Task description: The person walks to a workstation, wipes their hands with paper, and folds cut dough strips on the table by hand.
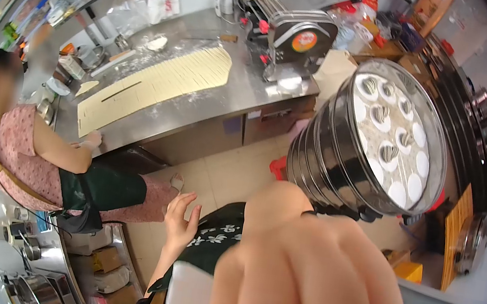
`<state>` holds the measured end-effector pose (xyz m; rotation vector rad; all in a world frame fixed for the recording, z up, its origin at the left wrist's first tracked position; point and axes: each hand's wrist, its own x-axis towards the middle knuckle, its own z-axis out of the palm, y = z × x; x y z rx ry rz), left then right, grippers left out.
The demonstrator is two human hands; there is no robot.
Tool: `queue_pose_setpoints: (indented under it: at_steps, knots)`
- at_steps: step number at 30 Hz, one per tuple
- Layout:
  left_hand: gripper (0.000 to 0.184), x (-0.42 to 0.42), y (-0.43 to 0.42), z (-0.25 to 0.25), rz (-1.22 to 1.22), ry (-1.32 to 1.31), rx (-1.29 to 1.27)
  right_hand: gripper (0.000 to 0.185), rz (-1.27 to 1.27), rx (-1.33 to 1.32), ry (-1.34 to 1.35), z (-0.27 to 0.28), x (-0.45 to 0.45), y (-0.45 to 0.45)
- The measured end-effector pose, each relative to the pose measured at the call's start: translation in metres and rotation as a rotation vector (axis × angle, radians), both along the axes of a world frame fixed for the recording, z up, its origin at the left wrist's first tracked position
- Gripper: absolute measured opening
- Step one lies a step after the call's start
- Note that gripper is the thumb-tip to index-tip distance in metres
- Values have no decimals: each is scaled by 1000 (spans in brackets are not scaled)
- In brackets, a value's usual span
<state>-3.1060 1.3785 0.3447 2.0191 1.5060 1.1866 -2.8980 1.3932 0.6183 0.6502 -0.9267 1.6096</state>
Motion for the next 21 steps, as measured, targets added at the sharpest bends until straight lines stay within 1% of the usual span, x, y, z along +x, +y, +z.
queue_pose_setpoints:
  at_steps: [2, 6, 10, 11, 12, 14, 16, 18, 19, 21]
  knots:
    - [21, 6, 1, -13, 9, -43, -30, 32, -37, -1, 42, 5, 6, -5]
    - [22, 22, 5, 21, -11, 0, -33, 30, -68, 21, 121, 15, 1, -14]
    - [22, 25, 10, 23, -35, -5, -64, 29, -71, -3, 190, 27, -10, -11]
    - [24, 27, 9, 25, 2, 38, -140, 29, -70, -16, 187, 30, -14, -9]
    - [25, 27, 11, 18, -4, 30, -110, 29, -75, -30, 172, 32, -18, -7]
    - [28, 29, 13, 0, -39, 15, -62, 29, -36, 10, 49, 26, -24, 9]
    - [28, 30, 16, -4, -86, 4, -50, 29, 133, 138, -195, 8, -21, 30]
    - [28, 33, 18, -1, -108, -1, -70, 32, 225, 113, -377, 0, -21, 43]
    - [28, 35, 18, 1, -117, -1, -82, 33, 372, -143, -458, 13, -12, 33]
    - [28, 38, 20, 2, -140, -5, -105, 34, 289, 131, -430, -3, -30, 32]
